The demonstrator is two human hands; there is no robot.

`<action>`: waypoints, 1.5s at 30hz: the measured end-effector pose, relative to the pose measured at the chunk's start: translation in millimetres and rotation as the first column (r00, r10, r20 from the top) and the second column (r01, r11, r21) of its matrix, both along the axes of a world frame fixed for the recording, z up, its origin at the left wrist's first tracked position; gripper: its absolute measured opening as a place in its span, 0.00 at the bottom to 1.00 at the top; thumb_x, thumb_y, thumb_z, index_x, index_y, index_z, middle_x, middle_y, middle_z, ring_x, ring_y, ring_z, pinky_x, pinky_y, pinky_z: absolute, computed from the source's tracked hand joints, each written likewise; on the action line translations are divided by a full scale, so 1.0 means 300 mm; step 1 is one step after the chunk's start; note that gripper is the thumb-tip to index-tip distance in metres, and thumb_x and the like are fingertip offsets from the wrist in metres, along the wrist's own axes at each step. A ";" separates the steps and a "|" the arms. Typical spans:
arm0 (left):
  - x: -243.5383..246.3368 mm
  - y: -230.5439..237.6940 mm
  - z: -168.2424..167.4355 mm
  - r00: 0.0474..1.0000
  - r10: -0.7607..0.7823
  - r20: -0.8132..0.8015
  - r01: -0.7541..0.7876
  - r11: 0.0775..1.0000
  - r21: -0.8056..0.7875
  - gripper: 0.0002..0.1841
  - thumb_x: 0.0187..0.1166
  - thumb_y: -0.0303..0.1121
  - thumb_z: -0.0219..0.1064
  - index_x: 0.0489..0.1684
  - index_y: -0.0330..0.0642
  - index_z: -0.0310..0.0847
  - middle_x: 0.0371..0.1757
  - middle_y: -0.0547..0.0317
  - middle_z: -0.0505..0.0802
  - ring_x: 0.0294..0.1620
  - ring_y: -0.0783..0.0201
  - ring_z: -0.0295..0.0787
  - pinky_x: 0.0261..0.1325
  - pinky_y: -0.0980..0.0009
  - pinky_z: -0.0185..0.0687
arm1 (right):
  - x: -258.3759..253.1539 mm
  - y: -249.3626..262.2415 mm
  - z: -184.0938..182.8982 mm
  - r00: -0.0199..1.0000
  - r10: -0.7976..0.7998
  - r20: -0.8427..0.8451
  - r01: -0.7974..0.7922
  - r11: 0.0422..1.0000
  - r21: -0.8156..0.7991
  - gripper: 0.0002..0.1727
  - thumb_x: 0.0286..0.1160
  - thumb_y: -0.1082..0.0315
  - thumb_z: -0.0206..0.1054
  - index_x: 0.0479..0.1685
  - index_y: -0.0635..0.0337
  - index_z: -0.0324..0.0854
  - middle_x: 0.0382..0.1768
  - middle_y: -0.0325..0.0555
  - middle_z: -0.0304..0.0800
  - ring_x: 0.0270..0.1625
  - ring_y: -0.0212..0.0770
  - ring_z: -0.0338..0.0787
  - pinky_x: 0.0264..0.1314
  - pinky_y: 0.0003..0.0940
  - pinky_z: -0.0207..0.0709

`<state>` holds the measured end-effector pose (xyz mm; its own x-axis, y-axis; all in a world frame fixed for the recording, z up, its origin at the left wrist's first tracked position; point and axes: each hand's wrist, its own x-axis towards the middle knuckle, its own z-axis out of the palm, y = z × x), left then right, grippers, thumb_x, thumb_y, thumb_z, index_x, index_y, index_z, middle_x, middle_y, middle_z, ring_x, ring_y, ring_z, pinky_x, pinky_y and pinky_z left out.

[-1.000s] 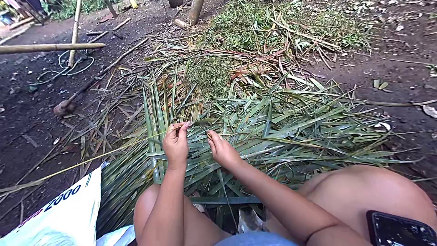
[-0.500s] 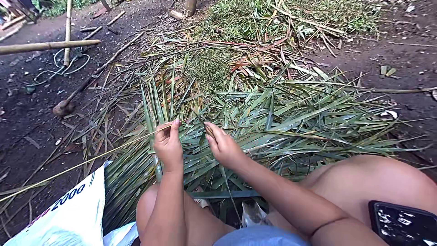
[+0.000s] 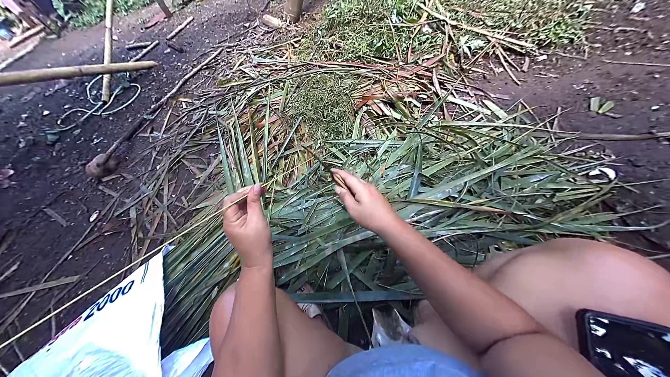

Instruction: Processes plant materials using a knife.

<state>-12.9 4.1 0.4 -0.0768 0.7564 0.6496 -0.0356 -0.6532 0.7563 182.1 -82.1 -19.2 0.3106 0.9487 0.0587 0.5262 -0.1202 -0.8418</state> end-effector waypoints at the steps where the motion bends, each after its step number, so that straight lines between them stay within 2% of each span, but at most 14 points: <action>1: 0.009 -0.001 -0.007 1.000 -0.023 -0.016 0.023 1.000 0.007 0.04 0.80 0.24 0.69 0.42 0.45 0.81 0.41 0.73 0.95 0.45 0.74 0.95 0.56 0.72 0.92 | -0.035 -0.015 0.021 0.998 0.066 0.004 -0.066 0.994 0.084 0.24 0.91 0.64 0.55 0.84 0.56 0.72 0.62 0.59 0.88 0.55 0.55 0.91 0.59 0.58 0.82; 5: 0.026 -0.011 -0.025 0.996 -0.071 -0.059 0.074 0.996 0.043 0.03 0.81 0.26 0.69 0.42 0.46 0.83 0.44 0.72 0.95 0.46 0.74 0.95 0.56 0.71 0.92 | -0.078 -0.019 0.010 0.979 0.191 0.068 -0.195 0.979 0.063 0.24 0.93 0.59 0.53 0.84 0.52 0.73 0.62 0.56 0.89 0.57 0.55 0.91 0.60 0.59 0.82; 10: -0.009 0.001 -0.003 0.997 -0.070 0.013 0.070 0.997 0.044 0.05 0.81 0.25 0.69 0.43 0.49 0.81 0.43 0.73 0.96 0.45 0.73 0.95 0.57 0.70 0.93 | 0.111 0.083 -0.146 0.998 -0.037 0.045 0.051 0.922 -0.384 0.25 0.95 0.58 0.50 0.85 0.54 0.70 0.65 0.64 0.87 0.69 0.65 0.86 0.72 0.68 0.72; 12: -0.016 0.003 0.007 0.996 -0.089 -0.013 0.089 0.996 -0.010 0.06 0.81 0.25 0.68 0.43 0.50 0.80 0.42 0.74 0.96 0.45 0.74 0.95 0.57 0.70 0.92 | 0.145 0.093 -0.160 0.980 -0.163 -0.112 0.111 0.923 -0.369 0.23 0.96 0.60 0.50 0.82 0.60 0.71 0.51 0.59 0.89 0.44 0.52 0.88 0.52 0.51 0.80; 14: -0.014 -0.009 0.005 0.987 -0.135 -0.089 0.124 0.985 -0.119 0.05 0.81 0.24 0.68 0.43 0.46 0.79 0.41 0.73 0.95 0.43 0.75 0.95 0.55 0.72 0.92 | 0.118 0.088 -0.145 0.843 -0.263 -0.469 0.153 0.954 -0.259 0.21 0.97 0.60 0.47 0.80 0.59 0.67 0.37 0.45 0.84 0.18 0.32 0.75 0.22 0.26 0.72; 16: 0.003 -0.019 0.005 0.967 -0.200 -0.157 0.162 0.960 -0.227 0.04 0.80 0.25 0.68 0.45 0.39 0.80 0.39 0.69 0.94 0.40 0.74 0.93 0.52 0.71 0.92 | 0.090 0.088 -0.120 0.615 -0.251 -0.748 0.145 0.968 -0.206 0.20 0.97 0.58 0.45 0.78 0.55 0.67 0.35 0.44 0.86 0.15 0.30 0.75 0.17 0.22 0.71; 20: 0.058 -0.038 -0.009 0.965 -0.237 -0.112 0.191 0.929 -0.318 0.06 0.83 0.27 0.67 0.46 0.33 0.78 0.38 0.58 0.92 0.36 0.69 0.93 0.48 0.67 0.92 | -0.003 0.086 -0.118 0.423 -0.223 -0.878 0.111 0.975 -0.193 0.14 0.97 0.65 0.45 0.65 0.60 0.70 0.27 0.38 0.77 0.16 0.28 0.73 0.17 0.20 0.71; 25: 0.092 -0.079 -0.019 0.909 -0.360 -0.211 0.214 0.837 -0.503 0.13 0.91 0.31 0.58 0.60 0.28 0.78 0.44 0.45 0.95 0.43 0.60 0.93 0.55 0.57 0.88 | -0.101 0.040 -0.089 0.445 -0.047 -0.894 -0.034 0.997 -0.069 0.16 0.97 0.64 0.40 0.61 0.60 0.72 0.29 0.39 0.87 0.20 0.29 0.84 0.20 0.22 0.80; 27: 0.031 -0.072 0.048 0.957 -0.259 -0.131 0.180 0.885 -0.430 0.16 0.93 0.29 0.52 0.66 0.26 0.77 0.43 0.45 0.94 0.44 0.61 0.92 0.56 0.59 0.86 | -0.083 0.037 -0.096 0.534 -0.006 -0.845 -0.090 0.994 -0.064 0.14 0.96 0.65 0.41 0.59 0.59 0.71 0.37 0.41 0.92 0.28 0.35 0.92 0.27 0.28 0.88; 31: -0.319 0.006 0.207 0.966 0.249 0.068 -0.223 0.937 -0.269 0.19 0.94 0.32 0.47 0.71 0.32 0.77 0.29 0.62 0.81 0.23 0.73 0.73 0.28 0.75 0.73 | -0.012 0.062 -0.151 0.572 -0.039 -0.819 -0.049 0.995 -0.082 0.11 0.95 0.64 0.43 0.54 0.54 0.71 0.35 0.38 0.94 0.29 0.35 0.93 0.29 0.30 0.89; 34: -0.658 -0.010 0.152 0.783 0.620 0.041 -0.577 0.751 -0.322 0.20 0.96 0.38 0.46 0.72 0.39 0.78 0.27 0.67 0.78 0.20 0.74 0.68 0.24 0.76 0.66 | 0.029 0.062 -0.169 0.541 -0.037 -0.840 -0.038 0.997 -0.068 0.12 0.95 0.63 0.43 0.54 0.52 0.73 0.31 0.38 0.93 0.24 0.34 0.91 0.25 0.30 0.87; 36: -0.845 -0.109 0.032 0.622 0.758 -0.196 -0.759 0.523 -0.387 0.22 0.96 0.38 0.44 0.76 0.38 0.75 0.36 0.56 0.85 0.30 0.67 0.77 0.36 0.69 0.74 | 0.040 0.056 -0.171 0.537 -0.042 -0.843 -0.040 0.996 -0.075 0.12 0.95 0.63 0.43 0.52 0.49 0.74 0.30 0.35 0.93 0.23 0.32 0.89 0.24 0.28 0.85; 38: -0.984 -0.245 -0.109 0.551 0.727 -0.410 -0.814 0.358 -0.458 0.24 0.95 0.36 0.40 0.82 0.34 0.69 0.54 0.38 0.90 0.52 0.51 0.87 0.62 0.53 0.79 | 0.043 0.049 -0.171 0.531 -0.064 -0.845 -0.033 0.995 -0.096 0.14 0.95 0.62 0.41 0.51 0.49 0.74 0.28 0.34 0.91 0.21 0.30 0.87 0.22 0.24 0.82; 45: -1.353 -0.577 -0.448 0.308 0.489 -0.816 -0.855 -0.235 -0.463 0.24 0.93 0.37 0.47 0.84 0.39 0.68 0.69 0.31 0.85 0.73 0.32 0.80 0.73 0.31 0.70 | 0.068 0.020 -0.192 0.540 -0.151 -0.828 0.005 0.984 -0.176 0.16 0.94 0.62 0.41 0.46 0.49 0.77 0.24 0.33 0.88 0.18 0.28 0.83 0.19 0.22 0.79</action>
